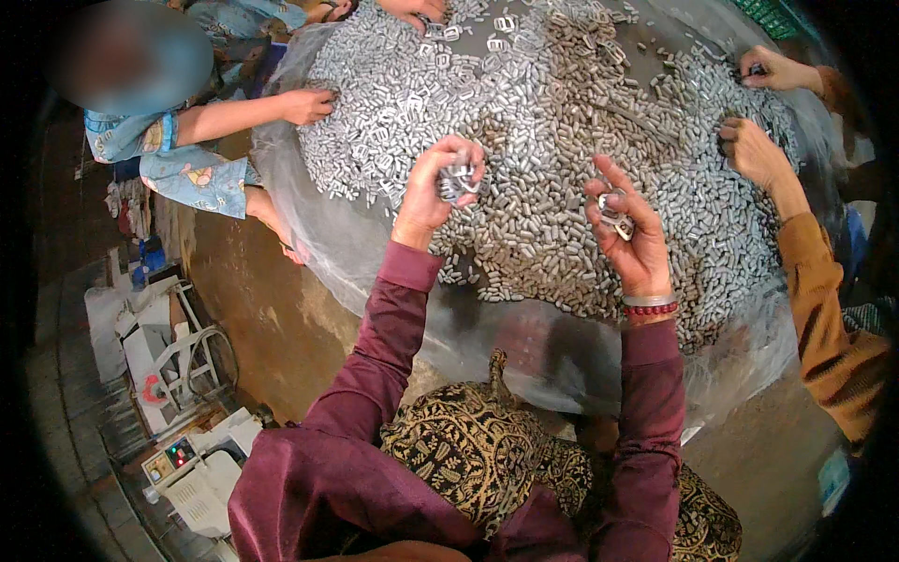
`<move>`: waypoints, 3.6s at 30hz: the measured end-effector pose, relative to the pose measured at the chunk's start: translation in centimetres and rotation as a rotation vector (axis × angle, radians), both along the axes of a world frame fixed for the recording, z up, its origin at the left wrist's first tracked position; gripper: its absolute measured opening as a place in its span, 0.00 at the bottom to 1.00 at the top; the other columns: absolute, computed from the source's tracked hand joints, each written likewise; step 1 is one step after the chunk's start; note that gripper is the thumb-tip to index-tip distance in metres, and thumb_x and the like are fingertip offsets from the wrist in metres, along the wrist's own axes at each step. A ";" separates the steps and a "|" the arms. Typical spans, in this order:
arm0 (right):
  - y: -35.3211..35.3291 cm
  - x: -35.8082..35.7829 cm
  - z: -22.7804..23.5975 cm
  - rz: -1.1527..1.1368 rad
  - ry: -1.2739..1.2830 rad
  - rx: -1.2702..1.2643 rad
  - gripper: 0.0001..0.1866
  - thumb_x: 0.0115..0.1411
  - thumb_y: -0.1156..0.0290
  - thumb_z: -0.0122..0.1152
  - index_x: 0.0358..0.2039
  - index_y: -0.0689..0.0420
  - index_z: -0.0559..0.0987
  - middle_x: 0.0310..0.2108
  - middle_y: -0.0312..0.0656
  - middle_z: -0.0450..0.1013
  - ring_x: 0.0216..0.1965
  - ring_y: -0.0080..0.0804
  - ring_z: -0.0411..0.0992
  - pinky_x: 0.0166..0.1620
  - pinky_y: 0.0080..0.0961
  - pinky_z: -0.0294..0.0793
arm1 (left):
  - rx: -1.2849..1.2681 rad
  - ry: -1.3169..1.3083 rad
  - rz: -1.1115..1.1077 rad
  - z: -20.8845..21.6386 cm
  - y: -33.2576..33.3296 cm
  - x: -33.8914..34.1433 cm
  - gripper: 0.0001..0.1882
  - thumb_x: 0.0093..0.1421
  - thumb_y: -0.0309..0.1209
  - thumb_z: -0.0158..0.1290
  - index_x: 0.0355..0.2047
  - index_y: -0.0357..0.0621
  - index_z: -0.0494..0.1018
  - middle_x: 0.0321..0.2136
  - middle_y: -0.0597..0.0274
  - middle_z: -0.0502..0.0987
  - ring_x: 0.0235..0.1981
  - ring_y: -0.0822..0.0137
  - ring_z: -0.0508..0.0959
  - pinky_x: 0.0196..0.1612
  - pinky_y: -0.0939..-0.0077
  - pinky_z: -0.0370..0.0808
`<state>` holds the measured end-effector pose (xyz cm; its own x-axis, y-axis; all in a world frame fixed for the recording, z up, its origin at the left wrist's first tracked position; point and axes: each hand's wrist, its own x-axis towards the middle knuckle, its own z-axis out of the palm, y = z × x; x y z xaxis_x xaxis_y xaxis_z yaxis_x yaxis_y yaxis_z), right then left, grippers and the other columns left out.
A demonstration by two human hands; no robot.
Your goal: The person sorts small metallic items from a large pile on a plastic sheet, picking them up by hand and placing them into a green basket. Other people are also sorting items at the same table.
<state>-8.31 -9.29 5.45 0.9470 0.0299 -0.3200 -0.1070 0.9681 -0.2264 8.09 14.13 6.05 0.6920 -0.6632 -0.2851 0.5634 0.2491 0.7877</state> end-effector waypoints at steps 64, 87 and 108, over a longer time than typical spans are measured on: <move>-2.2 -0.7 -0.2 -0.257 -0.006 0.160 0.22 0.63 0.57 0.46 0.56 0.50 0.67 0.49 0.49 0.64 0.40 0.42 0.65 0.18 0.16 0.68 | 0.747 -0.951 -0.008 -5.5 -7.5 -1.7 0.31 0.48 0.29 0.61 0.53 0.48 0.64 0.43 0.53 0.66 0.48 0.56 0.69 0.50 0.66 0.68; -1.0 5.4 -0.6 -0.389 0.306 0.447 0.21 0.60 0.56 0.45 0.45 0.58 0.72 0.41 0.50 0.69 0.41 0.47 0.67 0.43 0.46 0.71 | 0.648 -0.742 -0.244 -3.0 -5.2 -0.1 0.18 0.66 0.33 0.38 0.53 0.39 0.65 0.34 0.56 0.78 0.37 0.66 0.78 0.46 0.72 0.70; -10.0 10.0 6.0 -0.015 -0.168 -0.993 0.18 0.64 0.72 0.46 0.52 0.65 0.69 0.45 0.45 0.71 0.46 0.33 0.71 0.51 0.29 0.72 | 0.795 -1.170 -0.368 -3.0 -4.1 -8.0 0.28 0.48 0.43 0.62 0.48 0.48 0.69 0.32 0.53 0.74 0.33 0.51 0.75 0.34 0.61 0.71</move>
<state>1.74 -19.33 11.44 0.9802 -0.1903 -0.0556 0.0114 0.3344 -0.9424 0.07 10.01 3.01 0.6110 -0.7895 -0.0586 -0.5475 -0.4748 0.6890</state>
